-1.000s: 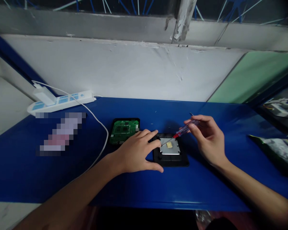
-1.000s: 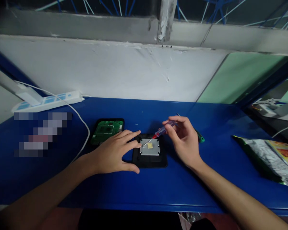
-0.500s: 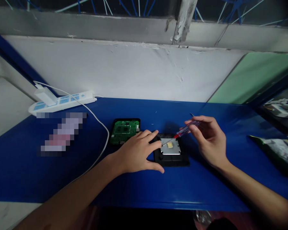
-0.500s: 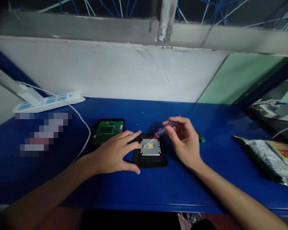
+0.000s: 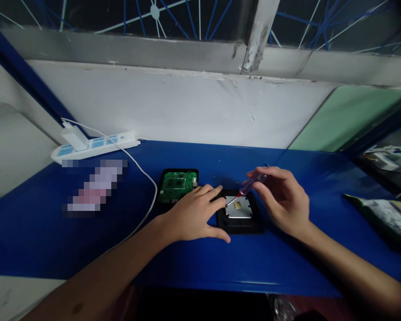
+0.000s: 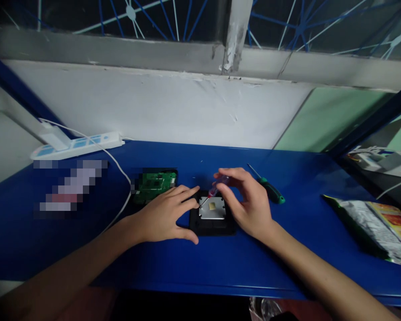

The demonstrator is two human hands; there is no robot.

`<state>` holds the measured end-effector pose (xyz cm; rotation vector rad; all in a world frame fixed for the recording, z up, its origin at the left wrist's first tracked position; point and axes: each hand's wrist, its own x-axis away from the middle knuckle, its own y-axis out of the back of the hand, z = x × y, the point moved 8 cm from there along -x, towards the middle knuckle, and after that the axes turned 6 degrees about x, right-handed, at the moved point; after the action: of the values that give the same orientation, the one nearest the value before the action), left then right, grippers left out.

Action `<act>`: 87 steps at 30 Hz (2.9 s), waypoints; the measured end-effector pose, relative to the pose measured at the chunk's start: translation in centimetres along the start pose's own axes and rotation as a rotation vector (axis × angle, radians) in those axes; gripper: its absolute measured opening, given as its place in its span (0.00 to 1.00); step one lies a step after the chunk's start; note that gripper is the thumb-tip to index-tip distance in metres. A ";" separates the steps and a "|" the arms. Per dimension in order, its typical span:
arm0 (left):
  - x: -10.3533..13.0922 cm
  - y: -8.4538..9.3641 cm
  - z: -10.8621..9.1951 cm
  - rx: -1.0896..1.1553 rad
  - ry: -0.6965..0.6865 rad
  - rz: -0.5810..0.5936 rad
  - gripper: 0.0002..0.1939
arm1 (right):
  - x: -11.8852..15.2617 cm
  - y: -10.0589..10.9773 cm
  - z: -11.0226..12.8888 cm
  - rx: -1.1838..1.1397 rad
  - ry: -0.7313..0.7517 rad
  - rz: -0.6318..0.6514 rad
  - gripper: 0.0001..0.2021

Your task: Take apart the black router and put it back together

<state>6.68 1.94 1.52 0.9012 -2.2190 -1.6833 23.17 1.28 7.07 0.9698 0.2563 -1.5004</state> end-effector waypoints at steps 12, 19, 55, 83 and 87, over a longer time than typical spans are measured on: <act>-0.3 0.5 0.1 0.101 0.038 -0.037 0.40 | -1.8 -3.2 4.4 0.100 0.232 0.171 0.24; -0.1 0.5 0.3 0.115 0.031 -0.045 0.38 | -1.2 -2.7 2.0 0.043 0.123 0.055 0.27; 0.2 0.9 -0.1 0.106 0.021 -0.013 0.34 | -0.3 -2.5 1.8 0.054 0.095 -0.020 0.28; 0.3 0.7 -0.5 0.121 -0.029 0.027 0.43 | -0.4 -2.8 2.2 0.032 0.125 0.042 0.23; 0.3 0.5 -0.3 0.118 -0.016 0.041 0.45 | -0.5 -2.8 2.6 0.010 0.146 0.059 0.23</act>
<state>6.44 1.57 2.00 0.8652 -2.3520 -1.5606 19.53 0.50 8.02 1.0877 0.3228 -1.3801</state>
